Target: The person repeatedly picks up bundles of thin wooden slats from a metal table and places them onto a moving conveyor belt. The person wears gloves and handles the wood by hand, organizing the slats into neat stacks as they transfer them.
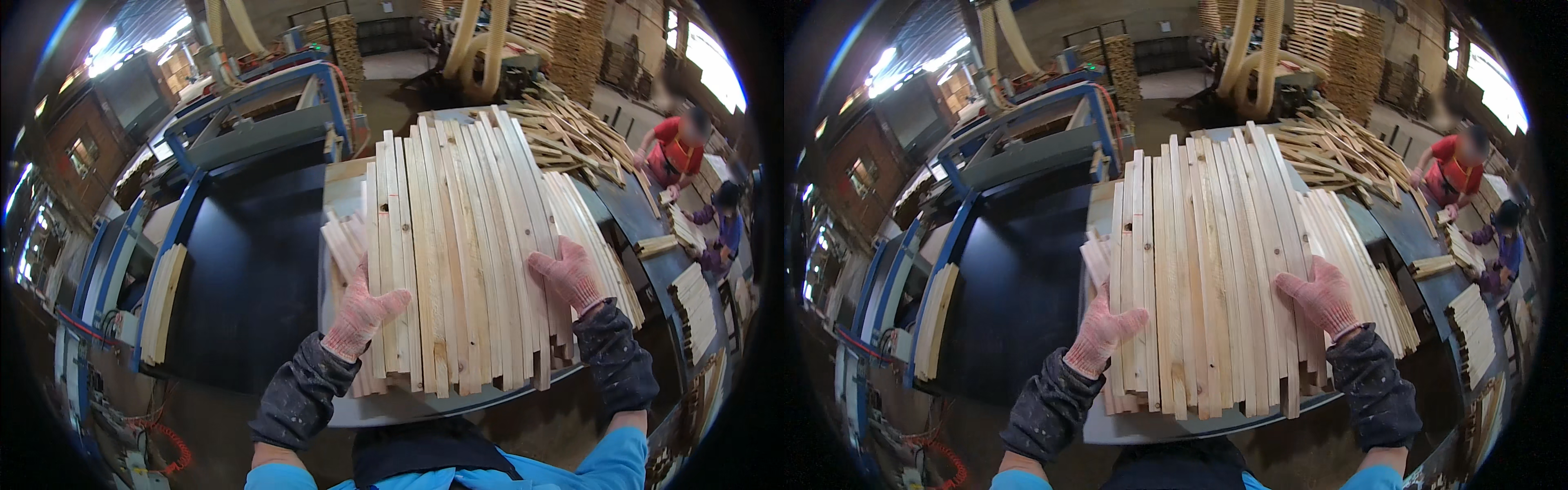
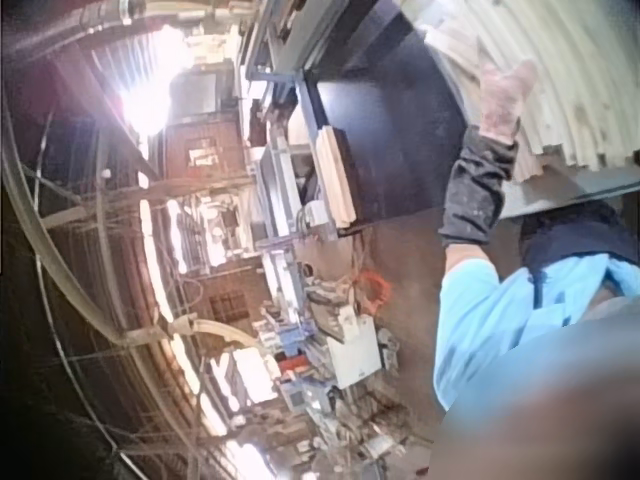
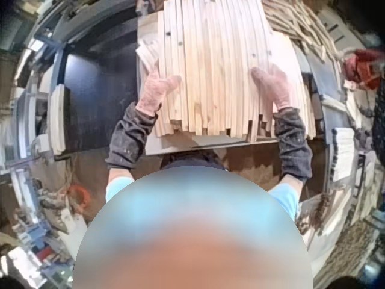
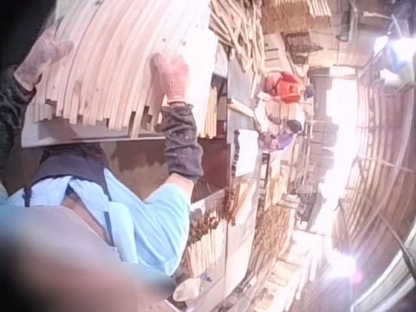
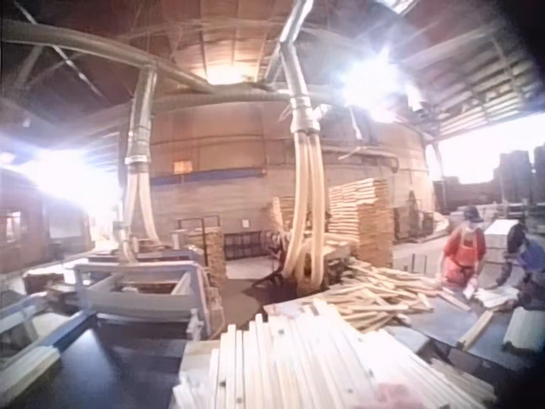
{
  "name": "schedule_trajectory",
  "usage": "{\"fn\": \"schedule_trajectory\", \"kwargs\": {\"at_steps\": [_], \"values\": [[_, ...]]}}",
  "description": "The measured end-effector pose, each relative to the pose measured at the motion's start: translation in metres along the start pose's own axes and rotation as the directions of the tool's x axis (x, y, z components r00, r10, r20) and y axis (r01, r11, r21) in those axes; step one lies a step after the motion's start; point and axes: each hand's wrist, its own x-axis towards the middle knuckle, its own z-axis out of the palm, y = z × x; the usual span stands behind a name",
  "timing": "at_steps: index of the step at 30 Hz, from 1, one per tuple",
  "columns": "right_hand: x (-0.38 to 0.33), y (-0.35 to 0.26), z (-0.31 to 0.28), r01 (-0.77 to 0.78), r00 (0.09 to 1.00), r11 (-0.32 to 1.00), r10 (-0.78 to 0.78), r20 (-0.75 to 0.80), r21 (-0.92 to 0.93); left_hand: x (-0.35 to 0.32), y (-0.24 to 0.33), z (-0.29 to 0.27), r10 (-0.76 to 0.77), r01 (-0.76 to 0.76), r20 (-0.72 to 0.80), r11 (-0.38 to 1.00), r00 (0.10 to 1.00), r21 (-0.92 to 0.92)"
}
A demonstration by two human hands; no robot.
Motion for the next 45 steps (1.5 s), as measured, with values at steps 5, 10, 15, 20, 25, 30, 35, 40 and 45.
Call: {"fn": "schedule_trajectory", "kwargs": {"at_steps": [5,10,15,20,25,30,35,40,45], "values": [[-0.037,-0.099,0.08,0.167,0.985,0.986,-0.167,-0.04,0.003,-0.069,0.057,-0.104,0.092,-0.094,-0.069,0.995,0.993,-0.033],[-0.094,-0.21,0.186,0.228,0.974,0.973,-0.228,0.005,0.028,-0.146,0.085,-0.241,0.148,-0.147,-0.151,0.989,0.977,0.018],[-0.143,-0.286,0.314,0.17,0.982,0.983,-0.175,0.074,0.072,-0.217,0.101,-0.376,0.103,-0.085,-0.223,0.992,0.969,0.09],[-0.165,-0.321,0.429,0.078,0.981,0.997,-0.076,0.177,-0.005,-0.267,0.093,-0.473,0.054,-0.051,-0.278,0.999,0.959,0.019],[-0.184,-0.344,0.509,0.004,0.944,0.999,-0.016,0.331,0.038,-0.296,0.065,-0.541,-0.014,0.006,-0.353,1.0,0.936,-0.024],[-0.193,-0.32,0.598,0.038,0.935,0.997,-0.012,0.355,-0.068,-0.302,0.034,-0.614,-0.15,0.157,-0.364,0.988,0.919,-0.01],[-0.194,-0.333,0.627,0.021,0.933,1.0,-0.017,0.359,-0.005,-0.296,0.024,-0.656,-0.21,0.268,-0.405,0.959,0.89,0.092],[-0.194,-0.334,0.668,0.026,0.912,1.0,-0.022,0.41,-0.004,-0.269,0.082,-0.686,-0.332,0.715,-0.657,0.082,0.677,0.695],[-0.207,-0.362,0.711,0.091,0.886,0.993,-0.114,0.45,0.072,-0.303,0.067,-0.694,0.065,0.521,-0.523,0.049,0.85,0.852]]}}
